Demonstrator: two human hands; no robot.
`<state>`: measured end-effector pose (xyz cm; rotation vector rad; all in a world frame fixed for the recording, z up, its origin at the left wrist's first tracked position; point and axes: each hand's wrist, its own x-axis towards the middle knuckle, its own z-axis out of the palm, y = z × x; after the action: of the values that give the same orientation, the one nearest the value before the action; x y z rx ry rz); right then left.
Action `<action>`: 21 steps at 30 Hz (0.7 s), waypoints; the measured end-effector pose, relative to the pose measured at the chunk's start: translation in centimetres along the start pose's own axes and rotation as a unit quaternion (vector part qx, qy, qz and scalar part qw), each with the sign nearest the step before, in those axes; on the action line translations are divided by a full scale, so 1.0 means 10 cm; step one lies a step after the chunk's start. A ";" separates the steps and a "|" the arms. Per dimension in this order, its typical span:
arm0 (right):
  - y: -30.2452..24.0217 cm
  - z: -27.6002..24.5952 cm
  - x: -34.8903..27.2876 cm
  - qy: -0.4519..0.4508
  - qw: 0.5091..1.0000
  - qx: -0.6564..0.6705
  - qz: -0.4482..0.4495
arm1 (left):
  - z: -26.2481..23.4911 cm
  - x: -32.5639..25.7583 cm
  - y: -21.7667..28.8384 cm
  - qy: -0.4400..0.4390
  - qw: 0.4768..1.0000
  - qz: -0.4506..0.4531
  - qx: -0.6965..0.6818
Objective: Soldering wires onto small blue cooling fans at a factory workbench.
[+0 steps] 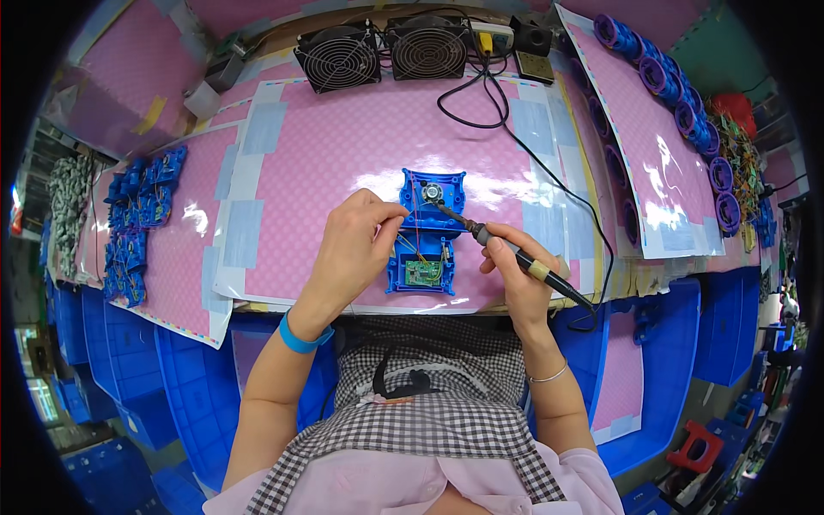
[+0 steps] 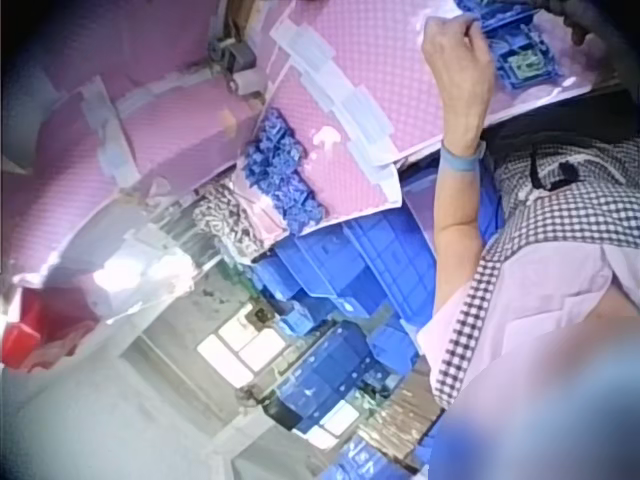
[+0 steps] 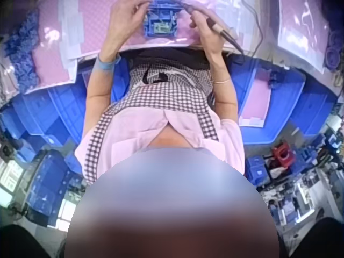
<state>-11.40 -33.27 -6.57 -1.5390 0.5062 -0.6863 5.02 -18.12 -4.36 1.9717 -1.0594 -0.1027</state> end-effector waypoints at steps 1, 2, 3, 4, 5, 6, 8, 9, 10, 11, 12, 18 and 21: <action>0.00 0.00 0.00 -0.001 1.000 0.000 0.000 | 0.00 0.00 0.00 -0.001 1.000 0.001 0.001; 0.01 0.00 0.00 0.002 1.000 0.005 0.002 | -0.01 0.01 0.00 -0.003 1.000 0.002 0.002; 0.01 0.00 0.00 0.005 1.000 0.009 0.005 | -0.01 0.01 -0.01 -0.002 1.000 0.001 0.001; 0.01 0.00 0.01 0.005 1.000 0.009 0.005 | -0.01 0.01 -0.01 -0.004 1.000 -0.002 0.001; -0.01 0.00 0.01 0.009 1.000 0.015 0.008 | -0.01 0.01 -0.01 -0.005 1.000 -0.006 0.000; -0.01 0.00 0.01 0.014 1.000 0.020 0.012 | -0.01 0.02 -0.01 -0.005 1.000 -0.006 -0.001; -0.01 0.01 0.01 0.017 1.000 0.020 0.013 | -0.01 0.02 -0.02 -0.001 1.000 0.002 0.003; -0.01 0.02 0.01 0.020 0.999 0.021 0.014 | -0.01 0.02 -0.01 -0.001 1.000 0.001 0.003; -0.02 0.02 0.01 0.019 1.000 0.021 0.014 | -0.01 0.02 0.00 -0.003 1.000 0.000 0.005; -0.03 0.02 0.01 0.016 1.000 0.007 0.012 | -0.01 0.02 0.00 -0.005 1.000 -0.002 0.006; -0.04 0.02 0.01 0.013 1.000 -0.006 0.009 | -0.01 0.02 0.00 -0.004 1.000 -0.002 0.005; 0.02 0.02 -0.01 -0.009 0.990 -0.107 -0.088 | 0.07 0.03 0.01 0.005 1.000 0.017 0.011; -0.01 -0.01 -0.01 -0.018 0.984 -0.147 -0.102 | 0.09 0.02 0.05 0.006 0.999 0.031 0.030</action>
<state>-11.56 -33.22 -6.52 -1.8972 0.4398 -0.7626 4.45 -18.96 -4.53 1.9890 -1.1270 -0.0257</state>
